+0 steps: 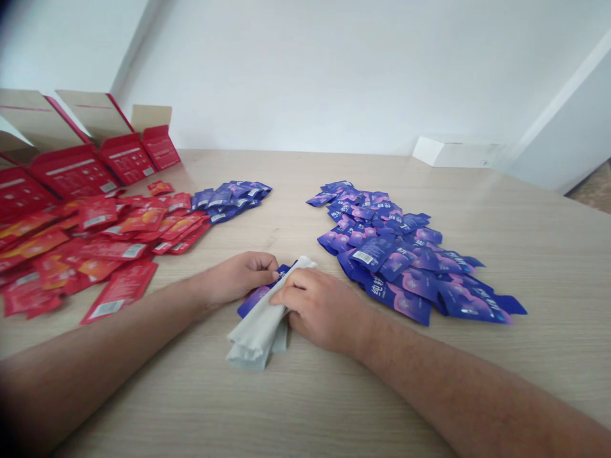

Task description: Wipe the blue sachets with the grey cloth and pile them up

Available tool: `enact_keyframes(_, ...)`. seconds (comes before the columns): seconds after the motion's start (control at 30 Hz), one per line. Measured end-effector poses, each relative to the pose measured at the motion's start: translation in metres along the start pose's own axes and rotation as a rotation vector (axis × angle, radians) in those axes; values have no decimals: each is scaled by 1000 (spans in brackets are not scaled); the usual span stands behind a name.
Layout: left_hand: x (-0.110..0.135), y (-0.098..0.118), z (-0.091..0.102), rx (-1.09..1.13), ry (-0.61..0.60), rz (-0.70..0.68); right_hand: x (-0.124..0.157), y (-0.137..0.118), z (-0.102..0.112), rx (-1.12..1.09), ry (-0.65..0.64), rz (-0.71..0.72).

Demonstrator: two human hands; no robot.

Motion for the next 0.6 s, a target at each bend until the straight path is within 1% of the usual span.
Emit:
enact_keyframes(0.1,1,1,-1,6,-11,42,0,5,1,33,31,-55)
enact_keyframes(0.27,1,3,0,12,-1,3,1,1,-2,-3,-23,28)
enact_keyframes(0.43,2,4,-1,10,-14,59,1,7,0,45,65,-72)
enact_keyframes(0.5,2,4,-1,9,-6,51,1,6,0,26,55,-43)
enact_keyframes(0.6,2,5,0,8,3,14,1,1,-1,-22,2,28)
Point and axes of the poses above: each hand's wrist, its own x-axis away from the middle knuckle, its own z-axis out of the back of the hand, y = z × x, the point moved 2 cm from there along -x, towards the middle knuckle, and after that the axes turned 12 degrees about y, right-handed, at the moved point
